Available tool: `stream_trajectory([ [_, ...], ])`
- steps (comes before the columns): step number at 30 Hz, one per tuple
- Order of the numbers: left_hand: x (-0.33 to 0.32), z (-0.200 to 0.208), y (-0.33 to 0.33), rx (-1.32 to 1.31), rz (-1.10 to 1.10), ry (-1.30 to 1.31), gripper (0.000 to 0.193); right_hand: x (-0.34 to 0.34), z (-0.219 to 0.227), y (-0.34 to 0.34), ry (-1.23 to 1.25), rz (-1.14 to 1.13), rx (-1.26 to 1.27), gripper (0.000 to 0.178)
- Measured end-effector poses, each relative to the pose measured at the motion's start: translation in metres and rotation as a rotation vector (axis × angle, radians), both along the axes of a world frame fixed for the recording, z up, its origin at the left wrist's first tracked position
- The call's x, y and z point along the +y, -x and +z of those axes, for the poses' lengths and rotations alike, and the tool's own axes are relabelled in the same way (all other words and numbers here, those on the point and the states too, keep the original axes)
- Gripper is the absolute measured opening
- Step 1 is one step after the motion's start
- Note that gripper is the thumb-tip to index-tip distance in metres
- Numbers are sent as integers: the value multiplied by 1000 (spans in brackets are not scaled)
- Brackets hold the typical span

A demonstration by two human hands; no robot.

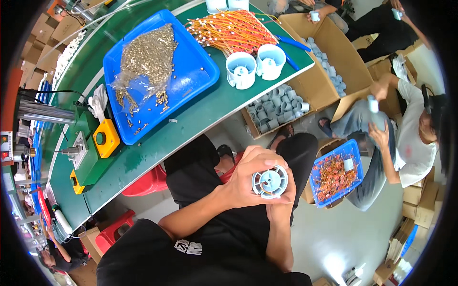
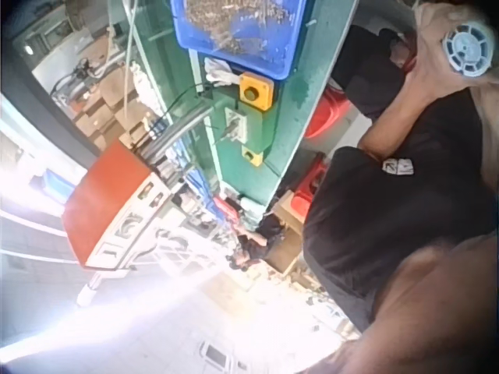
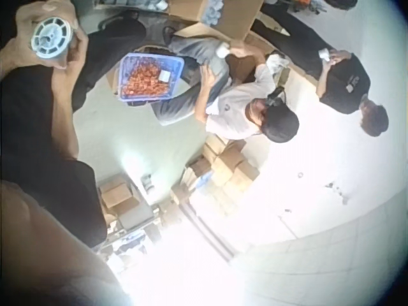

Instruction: Assemble electronic components by inserting wired parts into plastic housings.

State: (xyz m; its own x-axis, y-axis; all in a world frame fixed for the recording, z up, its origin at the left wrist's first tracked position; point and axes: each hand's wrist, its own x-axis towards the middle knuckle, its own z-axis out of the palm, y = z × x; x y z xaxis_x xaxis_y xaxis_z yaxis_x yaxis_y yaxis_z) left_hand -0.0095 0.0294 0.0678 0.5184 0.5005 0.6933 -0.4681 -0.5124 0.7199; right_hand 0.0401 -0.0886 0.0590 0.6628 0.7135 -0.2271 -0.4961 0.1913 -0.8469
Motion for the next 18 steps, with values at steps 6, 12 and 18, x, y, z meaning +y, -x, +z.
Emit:
stream_trajectory([
  [6,-7,3,4,6,-13,-50,88,-13,-13,4,-85,61,42,43],
  [12,-9,7,7,71,19,-97,88,1,0,5,-74,7,141,16],
  [18,-17,5,2,49,-35,-12,83,-13,-54,1,-136,105,416,21],
])
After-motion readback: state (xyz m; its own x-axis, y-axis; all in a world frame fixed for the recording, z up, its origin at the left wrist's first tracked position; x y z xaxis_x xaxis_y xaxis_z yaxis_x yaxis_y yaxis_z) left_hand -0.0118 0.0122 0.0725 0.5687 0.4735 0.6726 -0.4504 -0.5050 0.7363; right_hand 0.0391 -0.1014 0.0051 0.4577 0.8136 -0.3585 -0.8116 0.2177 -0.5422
